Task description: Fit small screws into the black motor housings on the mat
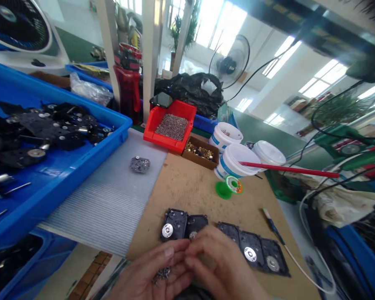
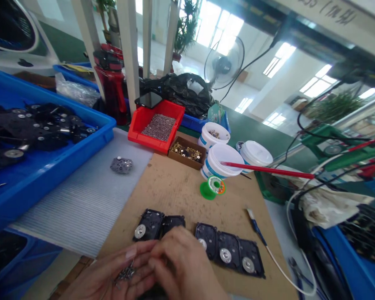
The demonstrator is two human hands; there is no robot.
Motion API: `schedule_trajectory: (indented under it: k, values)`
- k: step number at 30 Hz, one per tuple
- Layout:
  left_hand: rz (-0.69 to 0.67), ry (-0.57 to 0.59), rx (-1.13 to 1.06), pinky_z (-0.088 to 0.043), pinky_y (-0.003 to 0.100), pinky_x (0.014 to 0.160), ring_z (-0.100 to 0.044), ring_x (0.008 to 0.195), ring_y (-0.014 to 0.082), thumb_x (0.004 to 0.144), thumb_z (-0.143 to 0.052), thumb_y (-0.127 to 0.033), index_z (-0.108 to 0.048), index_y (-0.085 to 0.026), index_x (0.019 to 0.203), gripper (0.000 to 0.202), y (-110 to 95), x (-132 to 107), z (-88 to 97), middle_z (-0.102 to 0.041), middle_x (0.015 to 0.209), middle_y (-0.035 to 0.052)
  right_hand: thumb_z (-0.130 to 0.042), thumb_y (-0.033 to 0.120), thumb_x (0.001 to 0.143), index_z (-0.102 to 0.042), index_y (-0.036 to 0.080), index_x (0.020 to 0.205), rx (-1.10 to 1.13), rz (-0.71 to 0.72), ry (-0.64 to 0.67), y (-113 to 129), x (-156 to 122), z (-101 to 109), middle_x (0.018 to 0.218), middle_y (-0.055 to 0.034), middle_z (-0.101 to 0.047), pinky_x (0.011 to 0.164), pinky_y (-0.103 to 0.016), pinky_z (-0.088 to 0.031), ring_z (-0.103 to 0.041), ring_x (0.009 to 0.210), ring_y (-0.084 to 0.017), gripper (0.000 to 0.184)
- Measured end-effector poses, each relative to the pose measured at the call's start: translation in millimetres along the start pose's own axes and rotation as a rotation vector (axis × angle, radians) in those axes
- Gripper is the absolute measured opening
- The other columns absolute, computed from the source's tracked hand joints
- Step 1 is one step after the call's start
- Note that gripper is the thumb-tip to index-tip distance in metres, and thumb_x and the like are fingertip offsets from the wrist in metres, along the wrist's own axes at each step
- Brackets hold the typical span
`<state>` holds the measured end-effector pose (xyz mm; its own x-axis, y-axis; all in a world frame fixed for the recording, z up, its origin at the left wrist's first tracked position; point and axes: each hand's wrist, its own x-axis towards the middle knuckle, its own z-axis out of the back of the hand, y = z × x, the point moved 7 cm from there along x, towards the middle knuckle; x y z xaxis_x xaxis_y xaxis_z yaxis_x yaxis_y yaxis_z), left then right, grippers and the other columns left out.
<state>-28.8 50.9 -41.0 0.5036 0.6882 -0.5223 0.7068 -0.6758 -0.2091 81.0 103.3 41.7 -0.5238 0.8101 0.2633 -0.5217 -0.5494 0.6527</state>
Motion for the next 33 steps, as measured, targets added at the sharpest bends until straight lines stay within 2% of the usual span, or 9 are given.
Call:
schedule_trajectory:
  k: [1, 3, 7, 14, 19, 25, 33]
  values:
    - [0.011, 0.008, 0.003, -0.046, 0.037, 0.099, -0.066, 0.11, 0.0268, 0.085, -0.065, -0.025, -0.074, -0.011, 0.105, 0.026, 2.7, 1.8, -2.9, -0.075, 0.112, 0.014, -0.054, 0.013, 0.089, -0.062, 0.02, 0.081, -0.043, -0.055, 0.006, -12.1, 4.8, 7.2, 0.078, -0.0005, -0.063, 0.066, -0.022, -0.048, -0.061, 0.074, -0.013, 0.013]
    - [0.026, 0.02, 0.007, -0.043, 0.04, 0.103, -0.064, 0.114, 0.0295, 0.082, -0.069, -0.027, -0.073, -0.011, 0.108, 0.03, 8.0, 5.1, -8.5, -0.074, 0.113, 0.0156, -0.055, 0.011, 0.089, -0.064, 0.018, 0.085, -0.197, -0.08, 0.02, -32.6, 14.2, 16.9, 0.081, -0.0029, -0.063, 0.07, -0.027, -0.049, -0.06, 0.078, -0.016, 0.013]
    - [-0.025, 0.027, 0.002, -0.041, 0.039, 0.104, -0.061, 0.119, 0.0294, 0.079, -0.073, -0.026, -0.072, -0.012, 0.109, 0.033, 13.1, 10.1, -15.7, -0.072, 0.118, 0.0152, -0.06, 0.009, 0.087, -0.068, 0.018, 0.087, -0.34, 0.024, 0.094, -51.8, 25.1, 12.2, 0.087, -0.005, -0.065, 0.075, -0.031, -0.047, -0.059, 0.083, -0.02, 0.011]
    - [-0.065, 0.022, -0.045, -0.043, 0.037, 0.104, -0.06, 0.12, 0.0285, 0.081, -0.072, -0.024, -0.072, -0.013, 0.11, 0.032, 17.7, 14.9, -14.5, -0.07, 0.123, 0.0131, -0.062, 0.006, 0.085, -0.068, 0.018, 0.085, -0.459, 0.102, 0.121, -44.4, 22.7, 0.2, 0.082, -0.0038, -0.065, 0.071, -0.03, -0.044, -0.057, 0.079, -0.019, 0.013]
    - [-0.053, 0.021, -0.043, -0.043, 0.039, 0.104, -0.06, 0.12, 0.0303, 0.075, -0.079, -0.03, -0.072, -0.012, 0.109, 0.04, 18.7, 16.9, -11.8, -0.07, 0.123, 0.0138, -0.059, 0.004, 0.085, -0.066, 0.017, 0.084, -0.537, 0.204, 0.177, -38.3, 18.6, -5.5, 0.082, -0.0038, -0.064, 0.067, -0.031, -0.042, -0.056, 0.074, -0.019, 0.014]
    - [-0.055, 0.001, -0.053, -0.042, 0.041, 0.106, -0.062, 0.118, 0.0301, 0.083, -0.071, -0.028, -0.071, -0.01, 0.112, 0.034, 17.4, 17.7, -11.9, -0.07, 0.121, 0.0153, -0.061, 0.008, 0.086, -0.063, 0.017, 0.083, -0.593, 0.299, 0.275, -28.0, 18.1, -11.2, 0.082, -0.0039, -0.064, 0.065, -0.032, -0.042, -0.055, 0.074, -0.02, 0.01]
    - [-0.05, -0.05, -0.013, -0.043, 0.041, 0.104, -0.063, 0.116, 0.0307, 0.082, -0.071, -0.028, -0.072, -0.009, 0.109, 0.034, 14.9, 17.0, -10.5, -0.072, 0.118, 0.0157, -0.067, 0.005, 0.081, -0.062, 0.016, 0.078, -0.635, 0.185, 0.267, -30.8, 17.7, -14.1, 0.079, -0.0036, -0.061, 0.064, -0.031, -0.043, -0.053, 0.073, -0.02, 0.012]
